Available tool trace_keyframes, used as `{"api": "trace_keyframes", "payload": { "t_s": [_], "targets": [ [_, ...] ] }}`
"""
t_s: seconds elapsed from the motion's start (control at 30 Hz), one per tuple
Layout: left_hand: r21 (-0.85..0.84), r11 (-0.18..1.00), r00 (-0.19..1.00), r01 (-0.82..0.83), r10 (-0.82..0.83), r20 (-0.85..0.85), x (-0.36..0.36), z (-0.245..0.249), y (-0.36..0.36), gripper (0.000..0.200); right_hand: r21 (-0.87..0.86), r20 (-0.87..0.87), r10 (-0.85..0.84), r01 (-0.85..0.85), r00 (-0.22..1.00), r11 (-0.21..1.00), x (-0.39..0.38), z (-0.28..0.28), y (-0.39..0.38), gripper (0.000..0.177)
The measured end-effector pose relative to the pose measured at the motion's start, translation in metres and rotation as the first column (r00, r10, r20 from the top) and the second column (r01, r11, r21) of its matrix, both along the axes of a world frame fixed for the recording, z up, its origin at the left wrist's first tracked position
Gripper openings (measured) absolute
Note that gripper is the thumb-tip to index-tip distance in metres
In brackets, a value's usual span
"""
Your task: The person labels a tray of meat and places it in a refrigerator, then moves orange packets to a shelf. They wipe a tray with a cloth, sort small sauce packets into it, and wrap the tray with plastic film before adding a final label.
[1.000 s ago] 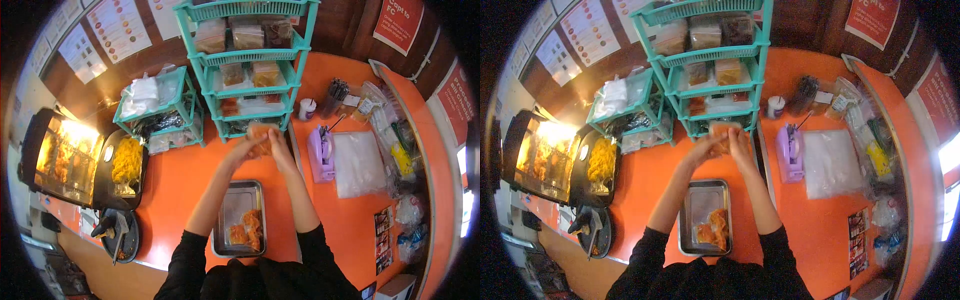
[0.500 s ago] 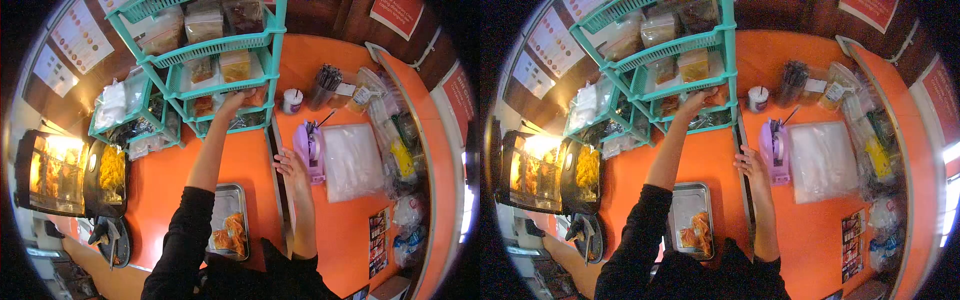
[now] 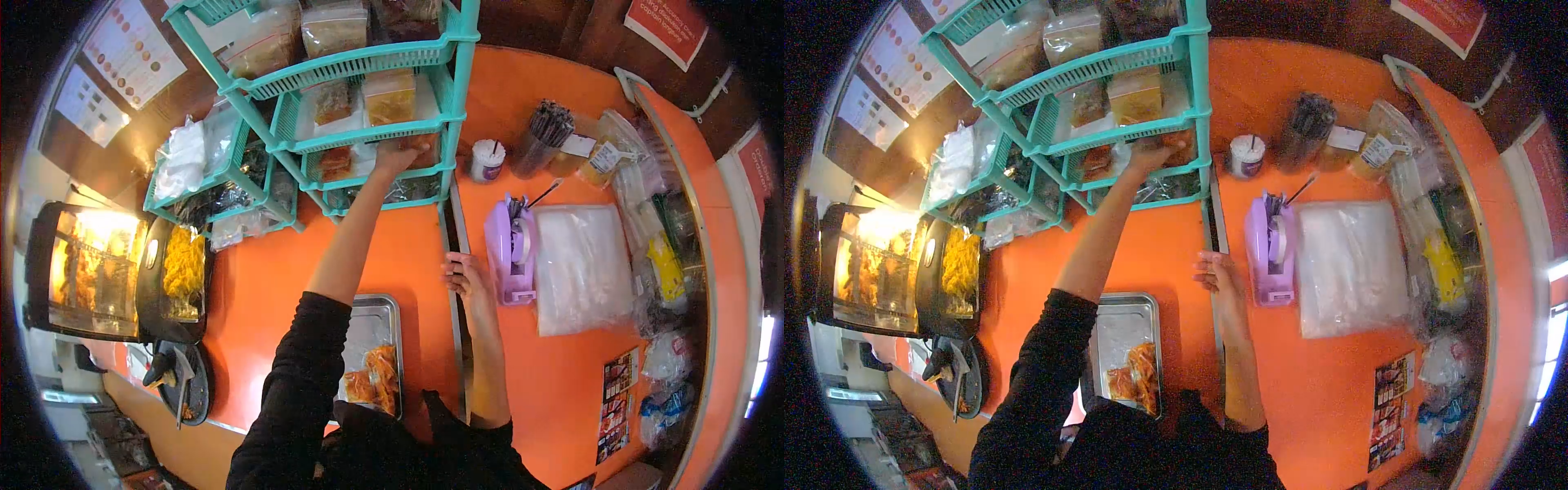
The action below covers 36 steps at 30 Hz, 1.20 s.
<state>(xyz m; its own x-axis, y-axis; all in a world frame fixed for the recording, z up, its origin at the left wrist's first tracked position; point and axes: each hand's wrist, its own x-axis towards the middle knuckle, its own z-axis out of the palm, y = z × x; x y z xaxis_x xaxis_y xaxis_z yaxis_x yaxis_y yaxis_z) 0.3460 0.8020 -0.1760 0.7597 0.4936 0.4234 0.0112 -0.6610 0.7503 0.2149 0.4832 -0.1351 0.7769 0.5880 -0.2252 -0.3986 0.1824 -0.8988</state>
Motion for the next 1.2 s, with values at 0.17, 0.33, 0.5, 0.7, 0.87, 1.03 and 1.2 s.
{"api": "trace_keyframes", "payload": {
  "t_s": [0.17,0.33,0.5,0.7,0.87,1.03,1.2],
  "targets": [
    [0.420,0.908,0.994,0.008,0.039,-0.104,-0.018,0.041,-0.029,0.068,-0.037,0.043,0.030,-0.028,0.999,0.999,-0.001,0.007,0.017,0.032],
    [0.199,0.934,0.935,0.298,-0.243,-0.256,-0.014,0.032,-0.002,0.069,-0.040,0.230,0.070,-0.062,0.971,0.997,0.003,0.013,0.030,0.029],
    [-0.451,0.876,0.963,0.170,-0.245,-0.114,-0.032,0.070,-0.036,0.057,-0.069,0.247,0.057,-0.042,0.967,0.997,0.014,0.019,0.033,0.028],
    [0.226,0.970,0.923,0.087,0.007,-0.385,0.005,0.002,-0.014,0.071,-0.158,0.414,0.153,-0.094,0.897,0.983,-0.005,0.007,0.037,0.022],
    [0.285,0.953,0.984,-0.108,0.062,0.164,-0.097,0.057,-0.068,0.057,-0.717,0.567,0.779,-0.307,0.267,0.626,-0.079,-0.028,0.028,0.026],
    [0.098,0.994,0.974,-0.039,0.016,0.228,-0.276,0.024,-0.129,0.032,-0.677,0.736,0.674,0.051,0.066,0.735,-0.158,-0.095,0.026,0.026],
    [-0.447,0.888,0.988,-0.102,0.038,-0.150,-0.423,-0.047,-0.168,0.018,-0.662,0.725,0.639,-0.003,-0.258,0.749,-0.153,-0.091,0.037,0.019]
  ]
}}
